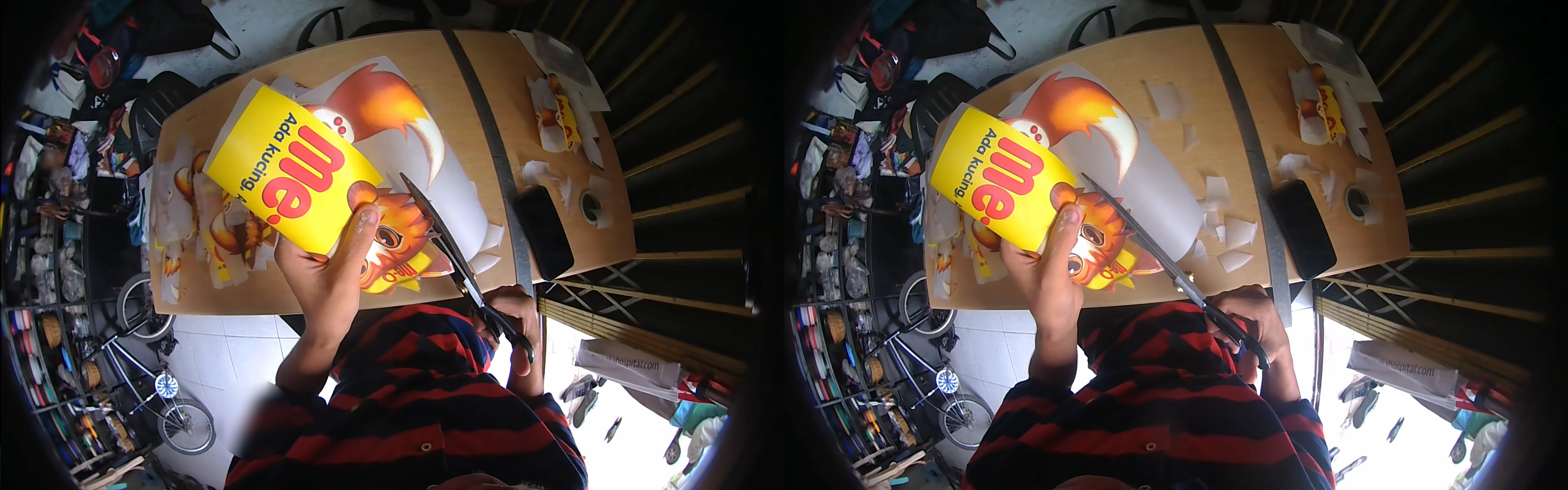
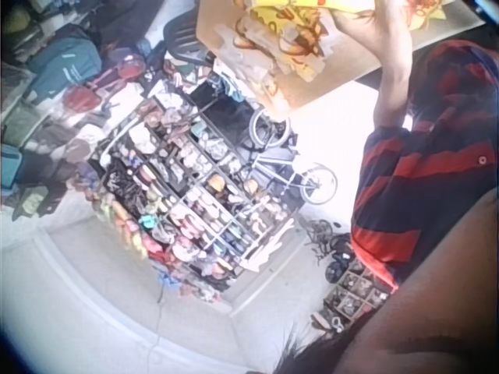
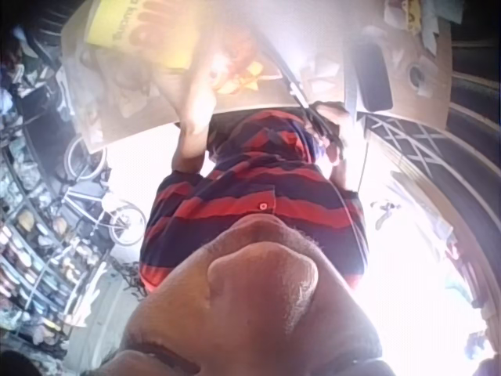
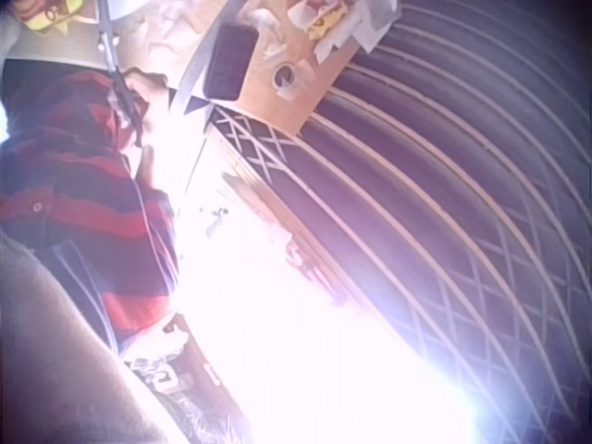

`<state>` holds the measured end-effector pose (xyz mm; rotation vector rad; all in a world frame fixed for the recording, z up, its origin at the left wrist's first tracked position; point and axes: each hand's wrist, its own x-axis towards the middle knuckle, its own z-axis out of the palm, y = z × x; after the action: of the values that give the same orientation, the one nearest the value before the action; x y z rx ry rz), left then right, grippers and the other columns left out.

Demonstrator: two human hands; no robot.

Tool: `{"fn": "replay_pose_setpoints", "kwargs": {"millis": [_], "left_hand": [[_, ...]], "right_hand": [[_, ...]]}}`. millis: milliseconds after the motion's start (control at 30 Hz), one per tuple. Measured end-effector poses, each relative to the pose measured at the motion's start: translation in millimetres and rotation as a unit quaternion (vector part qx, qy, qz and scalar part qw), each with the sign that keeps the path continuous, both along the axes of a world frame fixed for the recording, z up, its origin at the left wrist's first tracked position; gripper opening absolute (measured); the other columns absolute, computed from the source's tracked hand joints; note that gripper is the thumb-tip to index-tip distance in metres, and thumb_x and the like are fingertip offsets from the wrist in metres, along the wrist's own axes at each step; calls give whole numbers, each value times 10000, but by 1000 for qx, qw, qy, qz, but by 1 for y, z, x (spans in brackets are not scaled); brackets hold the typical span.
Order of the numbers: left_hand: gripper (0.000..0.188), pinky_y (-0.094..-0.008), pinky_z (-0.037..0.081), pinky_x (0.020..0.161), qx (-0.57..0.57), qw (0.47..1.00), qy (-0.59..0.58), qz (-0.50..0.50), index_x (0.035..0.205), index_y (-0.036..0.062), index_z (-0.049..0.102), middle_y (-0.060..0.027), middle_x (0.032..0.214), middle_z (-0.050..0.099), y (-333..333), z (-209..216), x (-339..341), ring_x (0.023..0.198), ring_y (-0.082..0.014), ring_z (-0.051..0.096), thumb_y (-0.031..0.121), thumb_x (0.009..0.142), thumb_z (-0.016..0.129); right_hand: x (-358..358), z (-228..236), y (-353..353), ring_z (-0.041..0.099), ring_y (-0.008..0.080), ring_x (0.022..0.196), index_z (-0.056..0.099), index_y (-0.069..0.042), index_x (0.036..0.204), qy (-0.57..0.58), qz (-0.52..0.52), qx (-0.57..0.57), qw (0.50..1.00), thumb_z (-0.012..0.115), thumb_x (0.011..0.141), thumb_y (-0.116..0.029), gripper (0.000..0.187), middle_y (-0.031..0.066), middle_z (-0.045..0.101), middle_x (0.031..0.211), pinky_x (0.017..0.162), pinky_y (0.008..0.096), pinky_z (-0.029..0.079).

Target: The person cuts a printed paper package using shears, following the outlines of the illustrations.

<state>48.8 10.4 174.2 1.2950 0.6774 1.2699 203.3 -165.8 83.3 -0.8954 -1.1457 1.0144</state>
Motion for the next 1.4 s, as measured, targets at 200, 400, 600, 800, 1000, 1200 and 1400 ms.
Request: {"fn": "replay_pose_setpoints", "kwargs": {"millis": [200,400,600,800,1000,1200,1400], "left_hand": [[328,-332,503,890,-167,969,-86,-158,1201,-9,485,-124,1116,593,-4,-3,-3,1014,-203,621,66,895,577],[346,-383,483,931,-309,899,-165,-261,1244,-4,471,-135,1166,587,-5,1,-2,1070,-239,600,160,941,512],[412,-382,478,939,-355,847,-209,-337,1280,6,458,-134,1229,564,8,-6,-3,1128,-235,573,249,949,492],[400,-398,441,984,-353,862,-168,-322,1291,6,448,-143,1254,549,12,-3,-5,1158,-249,553,221,957,480],[445,-403,423,1004,-306,878,-170,-326,1343,6,370,-137,1304,509,1,-6,-3,1200,-253,518,213,963,478],[423,-388,409,1016,-326,887,-193,-265,1329,-1,396,-124,1305,504,-17,-6,-2,1209,-230,503,181,959,489],[431,-388,409,1016,-297,858,-252,-335,1340,-17,387,-137,1318,493,-9,-6,-7,1211,-222,503,166,962,480]], "right_hand": [[-8,-13,-6,536,92,425,590,7,743,19,-35,-12,999,650,490,-826,872,5,518,529,411,191,383],[-15,-16,-5,529,88,427,589,-6,744,27,-40,10,999,667,485,-813,851,-11,510,518,410,194,377],[-8,0,1,528,98,419,589,-11,748,-29,-51,10,998,662,505,-817,844,-21,511,505,437,207,391],[-5,3,-1,542,98,421,598,-4,765,-44,-60,-8,997,652,487,-825,868,-19,515,500,445,202,403],[-13,-7,-1,551,86,425,599,6,771,15,-56,1,998,628,478,-825,882,-10,529,518,420,184,399],[-29,-9,-1,528,67,439,595,7,780,59,-42,12,997,648,514,-791,843,-18,534,545,431,188,379],[-30,3,3,516,67,442,593,-9,768,35,-54,19,998,666,510,-782,819,-27,528,548,432,195,351]]}}
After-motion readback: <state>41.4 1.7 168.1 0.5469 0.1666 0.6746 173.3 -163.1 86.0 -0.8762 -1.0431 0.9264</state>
